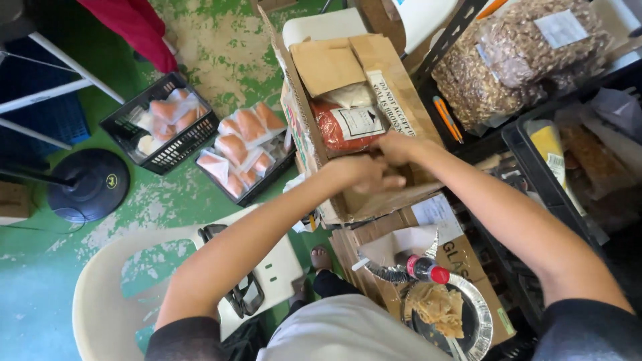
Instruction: The person sorts through a cardboard box of packaged powders, handles bags of garlic powder and annatto powder, moves a large metal mixing bowl onto a scale, and then handles several empty plastic bags.
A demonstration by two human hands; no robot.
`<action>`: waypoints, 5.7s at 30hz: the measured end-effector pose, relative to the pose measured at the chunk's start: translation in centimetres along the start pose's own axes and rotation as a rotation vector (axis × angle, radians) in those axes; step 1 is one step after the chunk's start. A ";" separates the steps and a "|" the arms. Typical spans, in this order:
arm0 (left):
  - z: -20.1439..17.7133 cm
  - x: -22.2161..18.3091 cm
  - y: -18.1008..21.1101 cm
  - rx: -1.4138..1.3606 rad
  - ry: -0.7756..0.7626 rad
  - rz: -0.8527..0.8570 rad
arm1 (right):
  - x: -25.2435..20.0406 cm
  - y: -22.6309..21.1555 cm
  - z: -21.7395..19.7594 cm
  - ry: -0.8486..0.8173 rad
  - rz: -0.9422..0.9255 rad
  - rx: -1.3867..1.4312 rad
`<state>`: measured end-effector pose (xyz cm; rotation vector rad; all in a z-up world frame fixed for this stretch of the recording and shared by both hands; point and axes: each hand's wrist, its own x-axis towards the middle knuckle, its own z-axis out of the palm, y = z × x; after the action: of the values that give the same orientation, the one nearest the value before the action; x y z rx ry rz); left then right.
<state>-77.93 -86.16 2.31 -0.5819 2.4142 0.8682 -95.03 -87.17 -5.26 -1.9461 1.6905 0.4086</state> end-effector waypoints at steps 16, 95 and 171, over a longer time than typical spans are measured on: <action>12.0 -6.8 -0.5 0.289 0.186 -0.227 | -6.7 9.0 5.0 0.435 0.275 -0.269; 19.0 1.4 1.1 -0.048 0.443 -0.283 | 3.2 7.7 12.8 0.942 -0.212 -0.186; 15.4 1.0 -7.0 -1.017 1.253 -0.425 | -8.5 0.8 -0.4 1.228 -0.101 0.728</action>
<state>-70.14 -80.87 -11.82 -2.5080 2.2977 1.8662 -97.29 -80.43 -0.45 -1.6887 1.8894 -1.5180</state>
